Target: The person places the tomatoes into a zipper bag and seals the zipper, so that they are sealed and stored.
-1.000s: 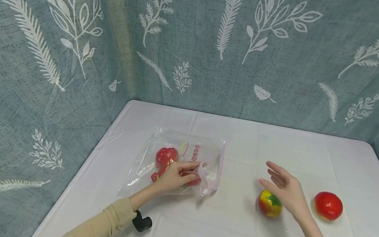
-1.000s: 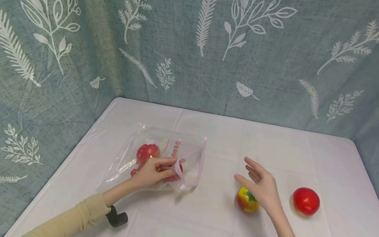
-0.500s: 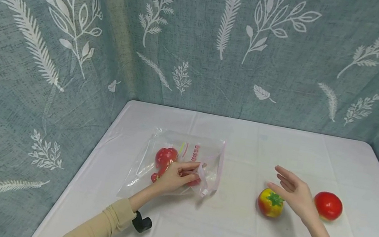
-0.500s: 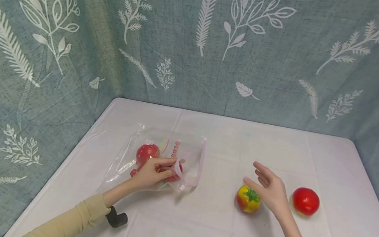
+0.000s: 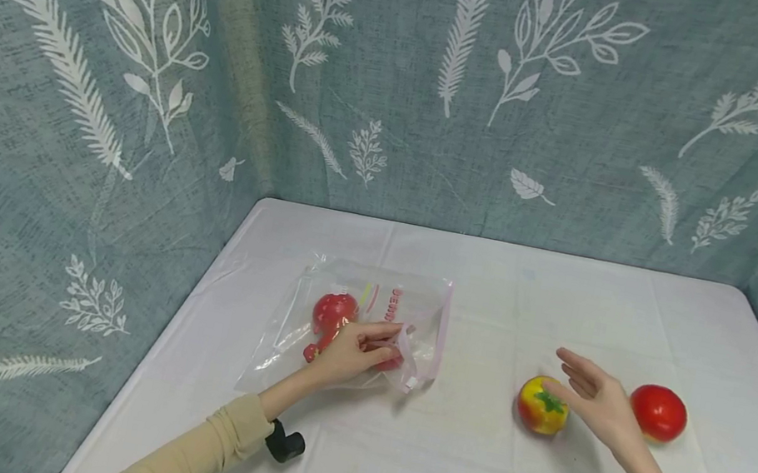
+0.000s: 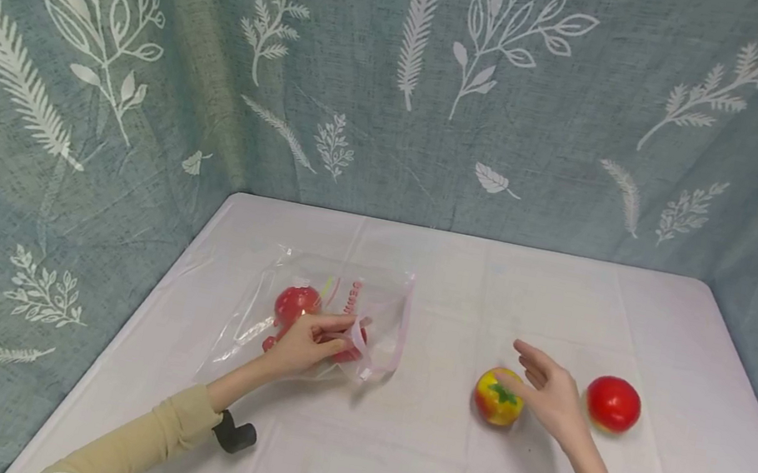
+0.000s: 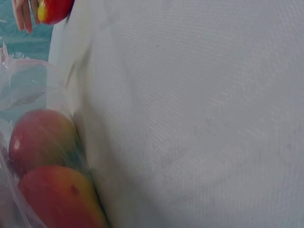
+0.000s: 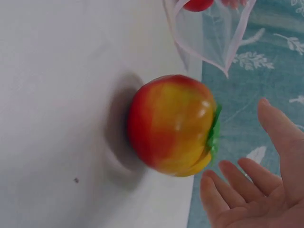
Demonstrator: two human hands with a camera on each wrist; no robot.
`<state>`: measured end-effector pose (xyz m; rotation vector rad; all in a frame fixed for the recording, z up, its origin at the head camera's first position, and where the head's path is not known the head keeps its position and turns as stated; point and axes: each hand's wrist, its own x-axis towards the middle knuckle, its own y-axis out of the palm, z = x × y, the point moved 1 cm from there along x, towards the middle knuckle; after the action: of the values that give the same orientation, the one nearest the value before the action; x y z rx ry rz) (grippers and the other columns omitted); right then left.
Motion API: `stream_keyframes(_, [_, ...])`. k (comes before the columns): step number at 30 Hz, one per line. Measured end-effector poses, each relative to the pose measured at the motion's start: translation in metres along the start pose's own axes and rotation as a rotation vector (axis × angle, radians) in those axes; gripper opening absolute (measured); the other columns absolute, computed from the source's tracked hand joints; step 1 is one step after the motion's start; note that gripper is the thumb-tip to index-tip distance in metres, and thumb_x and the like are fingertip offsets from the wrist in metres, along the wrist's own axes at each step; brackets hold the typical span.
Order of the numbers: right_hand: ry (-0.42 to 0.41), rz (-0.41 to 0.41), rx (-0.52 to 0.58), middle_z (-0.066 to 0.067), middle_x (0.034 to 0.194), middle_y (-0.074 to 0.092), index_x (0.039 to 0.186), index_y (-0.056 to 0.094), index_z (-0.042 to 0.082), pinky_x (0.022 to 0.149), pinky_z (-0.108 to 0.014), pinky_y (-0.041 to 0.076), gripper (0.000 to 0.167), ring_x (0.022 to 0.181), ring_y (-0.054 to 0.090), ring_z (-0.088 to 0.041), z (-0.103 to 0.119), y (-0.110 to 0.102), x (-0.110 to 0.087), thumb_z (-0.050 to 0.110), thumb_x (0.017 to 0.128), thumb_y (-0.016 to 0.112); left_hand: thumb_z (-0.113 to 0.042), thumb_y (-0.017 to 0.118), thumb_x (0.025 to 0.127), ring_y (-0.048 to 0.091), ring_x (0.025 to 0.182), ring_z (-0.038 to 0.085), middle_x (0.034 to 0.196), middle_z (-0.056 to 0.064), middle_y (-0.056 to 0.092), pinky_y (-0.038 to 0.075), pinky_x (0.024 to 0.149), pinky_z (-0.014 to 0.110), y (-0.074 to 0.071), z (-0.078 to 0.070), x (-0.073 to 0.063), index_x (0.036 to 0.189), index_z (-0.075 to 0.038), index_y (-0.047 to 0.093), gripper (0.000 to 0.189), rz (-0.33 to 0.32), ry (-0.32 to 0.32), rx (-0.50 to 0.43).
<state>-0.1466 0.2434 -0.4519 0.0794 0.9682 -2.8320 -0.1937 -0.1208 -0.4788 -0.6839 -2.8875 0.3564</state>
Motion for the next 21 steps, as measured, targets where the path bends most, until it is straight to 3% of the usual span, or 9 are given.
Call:
stream_keyframes(13, [-0.005,0.116,-0.043,-0.028,0.140,0.046,0.138,0.044,-0.001,0.096,-0.054,0.048,0.068,0.128,0.043,-0.048,-0.017,0.003,-0.001,0.036,0.086,0.068,0.002,0.062,0.087,0.061,0.111,0.037,0.131,0.025,0.055,0.055,0.088,0.027,0.001,-0.004,-0.001,0.129,0.008,0.052,0.044,-0.004,-0.030,0.032])
stream_keyframes(21, [-0.001,0.156,-0.034,-0.027,0.140,0.046,0.139,0.043,-0.001,0.098,-0.052,0.047,0.069,0.128,0.042,-0.047,-0.022,0.005,0.000,0.036,0.086,0.068,0.003,0.061,0.088,0.061,0.110,0.040,0.130,0.028,0.054,0.055,0.087,0.027,0.000,-0.033,-0.008,0.127,0.012,0.052,0.041,0.007,-0.016,0.044])
